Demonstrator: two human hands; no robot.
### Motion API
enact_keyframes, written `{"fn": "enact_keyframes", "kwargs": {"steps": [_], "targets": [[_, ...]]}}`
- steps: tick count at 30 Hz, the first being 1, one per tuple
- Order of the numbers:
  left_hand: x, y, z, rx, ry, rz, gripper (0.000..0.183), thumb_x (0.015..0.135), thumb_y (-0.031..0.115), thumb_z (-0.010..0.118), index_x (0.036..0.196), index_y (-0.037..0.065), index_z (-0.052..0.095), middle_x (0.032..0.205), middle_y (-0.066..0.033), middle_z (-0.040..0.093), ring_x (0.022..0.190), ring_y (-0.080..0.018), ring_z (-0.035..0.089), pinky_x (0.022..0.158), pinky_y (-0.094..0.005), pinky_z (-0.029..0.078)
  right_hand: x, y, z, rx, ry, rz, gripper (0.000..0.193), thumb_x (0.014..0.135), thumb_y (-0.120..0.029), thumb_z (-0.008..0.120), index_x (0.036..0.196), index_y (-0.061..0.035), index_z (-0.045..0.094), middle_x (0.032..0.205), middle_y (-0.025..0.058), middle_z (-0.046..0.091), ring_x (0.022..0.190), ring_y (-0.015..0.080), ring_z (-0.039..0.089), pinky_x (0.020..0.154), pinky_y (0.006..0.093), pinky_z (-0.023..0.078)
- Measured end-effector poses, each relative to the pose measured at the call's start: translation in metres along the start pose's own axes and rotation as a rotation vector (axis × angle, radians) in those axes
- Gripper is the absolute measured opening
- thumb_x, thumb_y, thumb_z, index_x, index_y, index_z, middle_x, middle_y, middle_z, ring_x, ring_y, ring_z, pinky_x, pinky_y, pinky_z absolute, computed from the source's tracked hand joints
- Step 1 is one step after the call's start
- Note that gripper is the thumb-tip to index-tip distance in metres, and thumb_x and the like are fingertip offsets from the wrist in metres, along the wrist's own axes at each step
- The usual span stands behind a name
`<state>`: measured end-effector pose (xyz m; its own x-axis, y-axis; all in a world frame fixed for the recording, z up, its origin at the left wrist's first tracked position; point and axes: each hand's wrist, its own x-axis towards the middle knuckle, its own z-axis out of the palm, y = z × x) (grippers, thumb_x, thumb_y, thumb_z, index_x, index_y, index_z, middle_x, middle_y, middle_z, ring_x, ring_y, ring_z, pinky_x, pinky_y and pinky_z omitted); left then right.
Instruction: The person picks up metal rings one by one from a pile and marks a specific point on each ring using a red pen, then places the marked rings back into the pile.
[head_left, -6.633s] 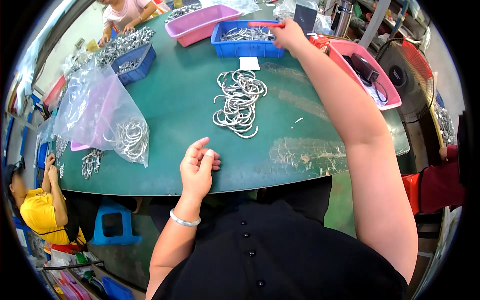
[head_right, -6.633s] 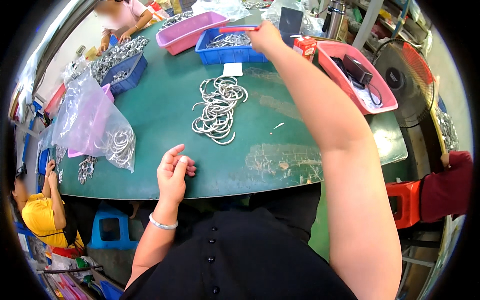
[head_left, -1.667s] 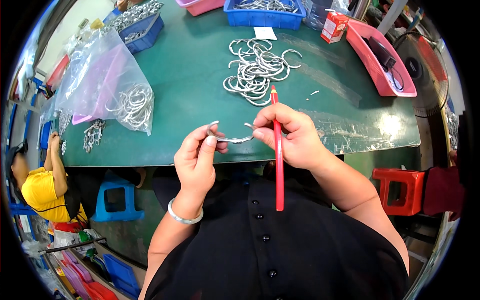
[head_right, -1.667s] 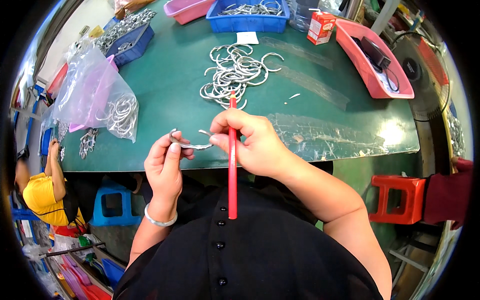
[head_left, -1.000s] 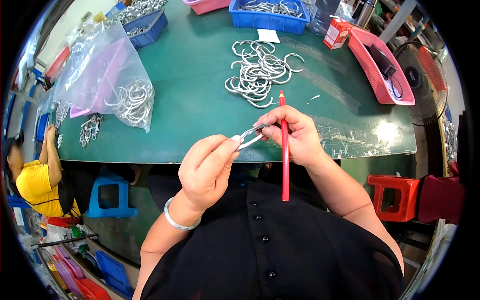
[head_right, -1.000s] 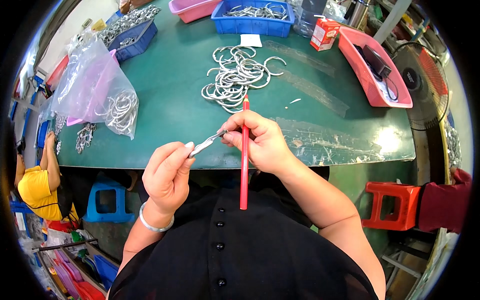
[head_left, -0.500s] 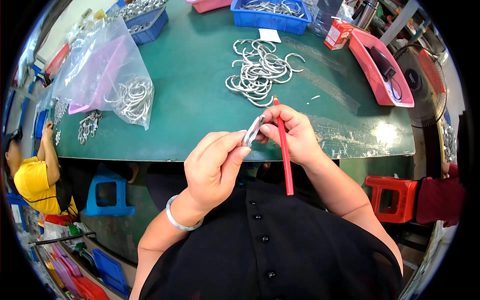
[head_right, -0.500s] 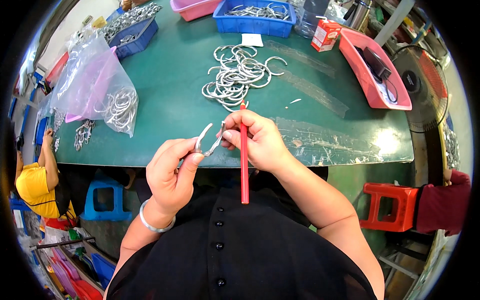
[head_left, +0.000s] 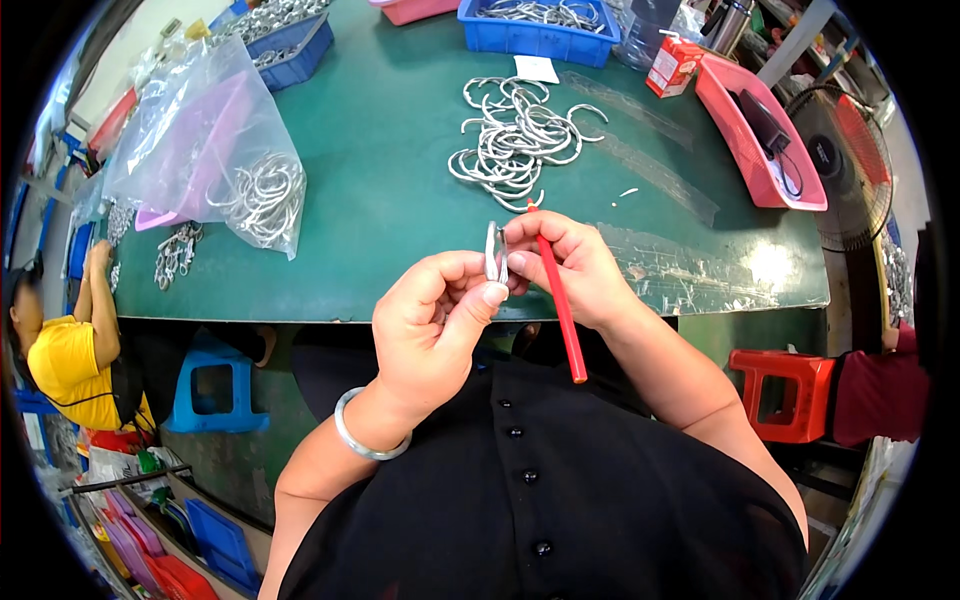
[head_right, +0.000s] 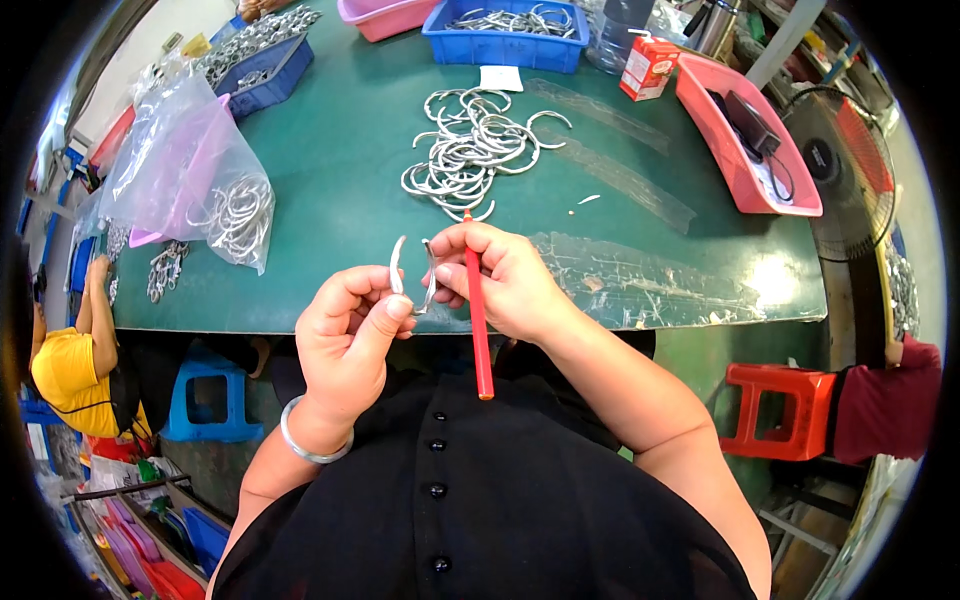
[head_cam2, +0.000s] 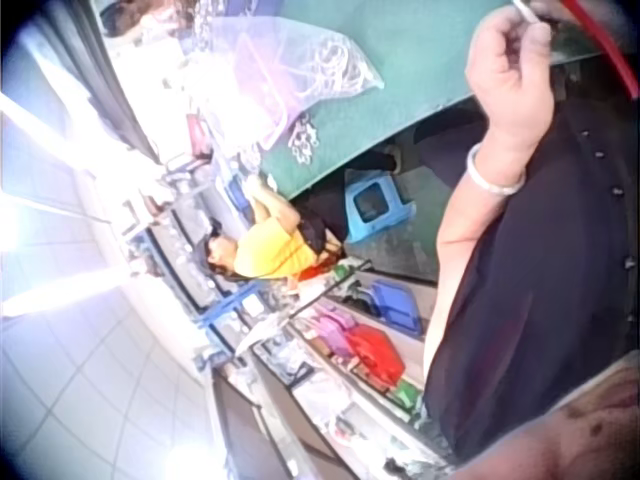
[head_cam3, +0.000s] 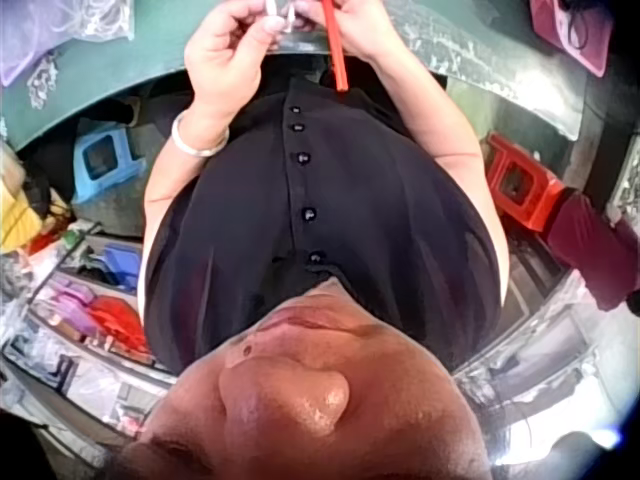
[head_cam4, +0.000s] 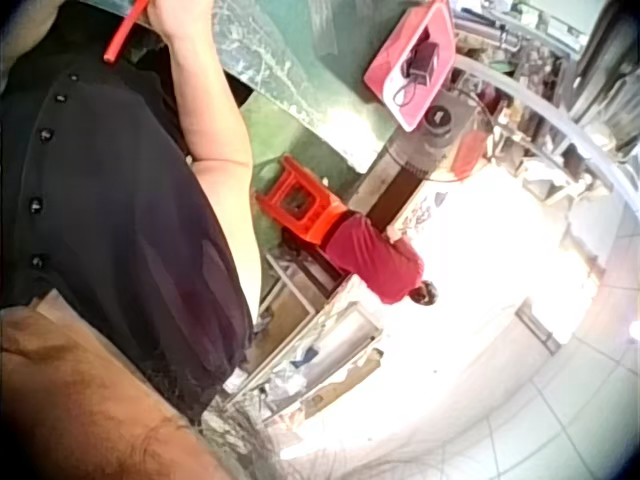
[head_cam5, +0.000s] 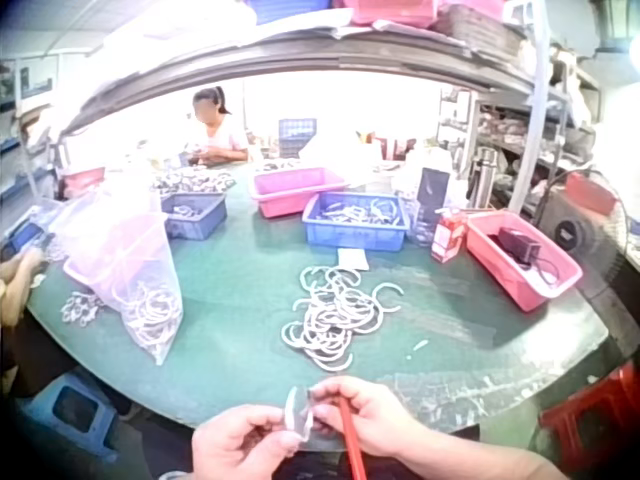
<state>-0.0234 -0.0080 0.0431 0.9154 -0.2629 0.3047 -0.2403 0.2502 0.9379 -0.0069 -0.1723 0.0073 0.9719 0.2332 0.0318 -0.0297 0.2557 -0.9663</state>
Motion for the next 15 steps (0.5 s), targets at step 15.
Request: {"fn": "enact_keyframes", "kwargs": {"steps": [15], "targets": [[0.0035, -0.0018, -0.0072, -0.097, 0.127, -0.197, 0.012, 0.083, 0.008, 0.055, 0.093, 0.000, 0.052, 0.075, -0.0053, 0.057, 0.059, -0.0097, 0.055, 0.054, -0.0202, 0.046, 0.0044, -0.0061, 0.0049, 0.103, -0.001, 0.144, 0.019, 0.082, -0.003, 0.052, 0.102, -0.0021, 0.051, 0.079, 0.0066, 0.061, 0.066, 0.0102, 0.058, 0.059, 0.0224, 0.048]]}}
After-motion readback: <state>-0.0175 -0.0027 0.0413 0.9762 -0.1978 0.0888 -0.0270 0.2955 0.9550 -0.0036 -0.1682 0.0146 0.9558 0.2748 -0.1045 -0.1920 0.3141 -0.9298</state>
